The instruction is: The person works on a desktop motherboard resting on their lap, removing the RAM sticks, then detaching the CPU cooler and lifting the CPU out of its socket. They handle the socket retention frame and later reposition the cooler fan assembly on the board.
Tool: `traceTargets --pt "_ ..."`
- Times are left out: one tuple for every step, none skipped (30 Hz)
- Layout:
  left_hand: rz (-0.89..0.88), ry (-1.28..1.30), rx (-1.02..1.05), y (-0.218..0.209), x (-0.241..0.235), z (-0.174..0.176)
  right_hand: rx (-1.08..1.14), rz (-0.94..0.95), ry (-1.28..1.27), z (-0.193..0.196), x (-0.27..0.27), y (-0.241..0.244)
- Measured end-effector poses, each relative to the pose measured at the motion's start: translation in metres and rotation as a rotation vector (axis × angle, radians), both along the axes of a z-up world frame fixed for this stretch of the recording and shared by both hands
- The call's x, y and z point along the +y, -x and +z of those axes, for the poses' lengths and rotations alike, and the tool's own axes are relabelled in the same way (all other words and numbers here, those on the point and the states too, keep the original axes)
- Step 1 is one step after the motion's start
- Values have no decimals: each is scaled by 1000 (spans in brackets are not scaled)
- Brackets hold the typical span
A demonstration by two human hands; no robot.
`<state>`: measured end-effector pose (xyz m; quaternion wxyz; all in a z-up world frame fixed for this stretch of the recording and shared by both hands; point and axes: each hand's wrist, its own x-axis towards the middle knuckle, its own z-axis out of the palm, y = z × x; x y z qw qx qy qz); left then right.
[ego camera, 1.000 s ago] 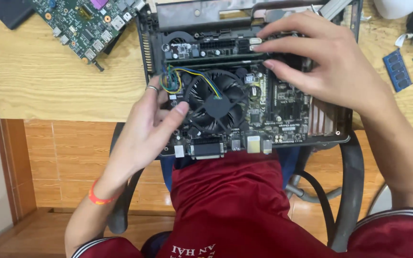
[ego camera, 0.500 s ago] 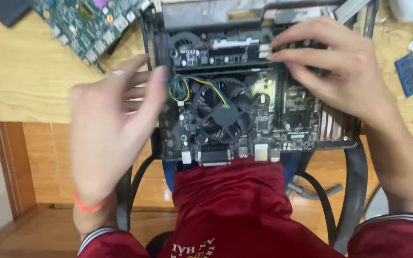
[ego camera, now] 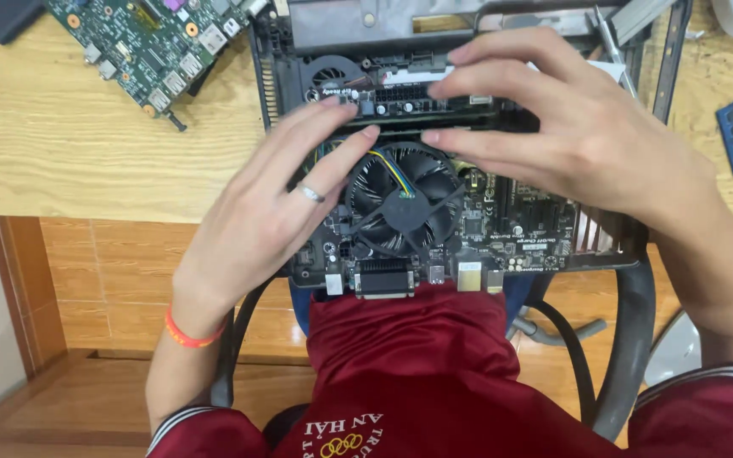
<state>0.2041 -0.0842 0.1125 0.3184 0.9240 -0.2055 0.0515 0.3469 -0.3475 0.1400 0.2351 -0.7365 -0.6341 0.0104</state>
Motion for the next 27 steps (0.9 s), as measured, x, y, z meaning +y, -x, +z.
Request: traceTargets --pt "14 68 4 1 1 -4 -21 8 13 -3 -2 -1" --pt "28 137 8 3 2 -8 -42 17 25 -6 -5 -2" --pt "29 140 12 2 6 -12 -37 18 28 -7 -4 -3" --pt "19 168 7 1 11 -17 42 2 25 -8 -4 -4" --pt "8 195 4 2 15 -21 125 -15 20 -10 -3 -3" --pt "8 197 12 1 16 -24 132 -15 22 -12 -4 -2" --pt "0 232 10 0 17 -27 167 -24 7 -14 -3 -2" --pt "-8 267 7 -2 19 -29 201 -33 -8 -15 -2 -2" --pt "-8 265 11 -1 20 -32 205 -33 -10 -18 -2 -3" --pt "-7 291 -17 -2 19 -34 225 -16 -32 -21 -2 -4" --pt "-13 322 -43 -3 18 -37 244 -6 -50 -24 -4 -4" --pt "-19 324 -38 -2 17 -39 248 -13 -48 -26 -5 -5" --pt "-4 335 -53 -2 16 -41 250 13 -39 -28 -6 -6" --pt "11 346 -68 -2 15 -43 252 39 -29 -30 -6 -7" --pt "9 347 -66 -2 14 -42 254 36 -29 -32 -7 -8" --pt "14 334 -57 -3 14 -41 257 39 -30 -33 -8 -9" --pt "25 317 -49 -2 15 -40 260 48 -34 -35 -8 -10" --pt "28 314 -49 -3 15 -38 261 51 -37 -35 -7 -11" --pt "33 299 -42 -3 14 -37 280 50 -43 -35 -7 -11" --pt "37 284 -36 -3 14 -36 299 48 -50 -36 -7 -11" --pt "37 284 -32 -2 14 -36 304 48 -49 -36 -7 -12" --pt "41 277 -38 -2 14 -36 322 61 -55 -35 -8 -13" --pt "41 271 -47 -3 14 -37 338 71 -60 -35 -9 -14" --pt "38 272 -45 -2 13 -38 340 68 -59 -31 -11 -14" --pt "44 265 -55 -2 13 -40 355 25 -79 -27 -13 -16" --pt "49 257 -66 -2 13 -41 371 -18 -99 -23 -15 -17" --pt "52 255 -62 -2 14 -38 375 -15 -100 -22 -18 -18"
